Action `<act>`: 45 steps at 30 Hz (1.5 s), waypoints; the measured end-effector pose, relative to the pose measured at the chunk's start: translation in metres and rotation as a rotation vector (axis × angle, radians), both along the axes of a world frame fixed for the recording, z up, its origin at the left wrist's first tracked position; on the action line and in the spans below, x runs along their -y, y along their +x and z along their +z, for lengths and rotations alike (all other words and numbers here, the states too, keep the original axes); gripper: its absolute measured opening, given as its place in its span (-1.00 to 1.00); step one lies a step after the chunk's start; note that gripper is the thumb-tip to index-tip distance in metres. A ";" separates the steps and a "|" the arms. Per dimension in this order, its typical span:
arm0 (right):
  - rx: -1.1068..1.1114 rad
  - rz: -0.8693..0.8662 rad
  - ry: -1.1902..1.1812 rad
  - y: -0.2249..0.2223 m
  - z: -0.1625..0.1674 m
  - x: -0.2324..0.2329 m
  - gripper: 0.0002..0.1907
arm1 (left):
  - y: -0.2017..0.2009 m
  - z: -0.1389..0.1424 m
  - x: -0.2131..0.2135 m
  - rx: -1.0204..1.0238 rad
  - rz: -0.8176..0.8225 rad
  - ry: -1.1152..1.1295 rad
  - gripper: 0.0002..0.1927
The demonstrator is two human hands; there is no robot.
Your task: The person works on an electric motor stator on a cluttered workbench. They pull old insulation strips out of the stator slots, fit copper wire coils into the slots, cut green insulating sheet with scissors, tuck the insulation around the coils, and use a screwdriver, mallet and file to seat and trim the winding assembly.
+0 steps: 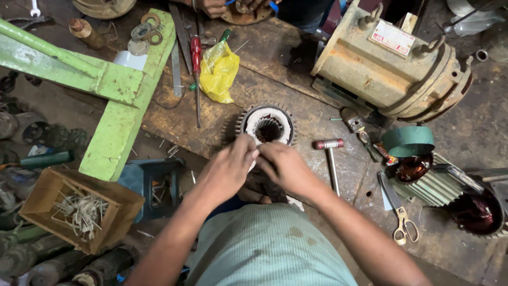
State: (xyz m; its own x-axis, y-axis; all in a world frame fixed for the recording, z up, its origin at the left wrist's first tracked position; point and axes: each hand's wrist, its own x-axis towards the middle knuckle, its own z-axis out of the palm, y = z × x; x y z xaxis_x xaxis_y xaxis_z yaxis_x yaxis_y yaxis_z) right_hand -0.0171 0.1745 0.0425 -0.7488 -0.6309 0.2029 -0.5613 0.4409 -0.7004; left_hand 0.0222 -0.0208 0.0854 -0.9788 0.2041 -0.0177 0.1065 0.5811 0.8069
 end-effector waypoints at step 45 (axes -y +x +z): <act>0.285 0.484 -0.525 -0.046 -0.024 -0.052 -0.67 | -0.116 -0.046 0.018 -0.130 -0.521 0.091 -0.74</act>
State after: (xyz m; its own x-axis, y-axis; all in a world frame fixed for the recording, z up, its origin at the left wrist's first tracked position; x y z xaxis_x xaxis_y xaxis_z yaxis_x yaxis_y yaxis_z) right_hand -0.0635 0.2266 0.0187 -0.4818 -0.7759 0.4072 -0.3733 -0.2387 -0.8965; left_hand -0.0938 -0.0389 0.0393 -0.7408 0.6577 0.1367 0.4637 0.3534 0.8125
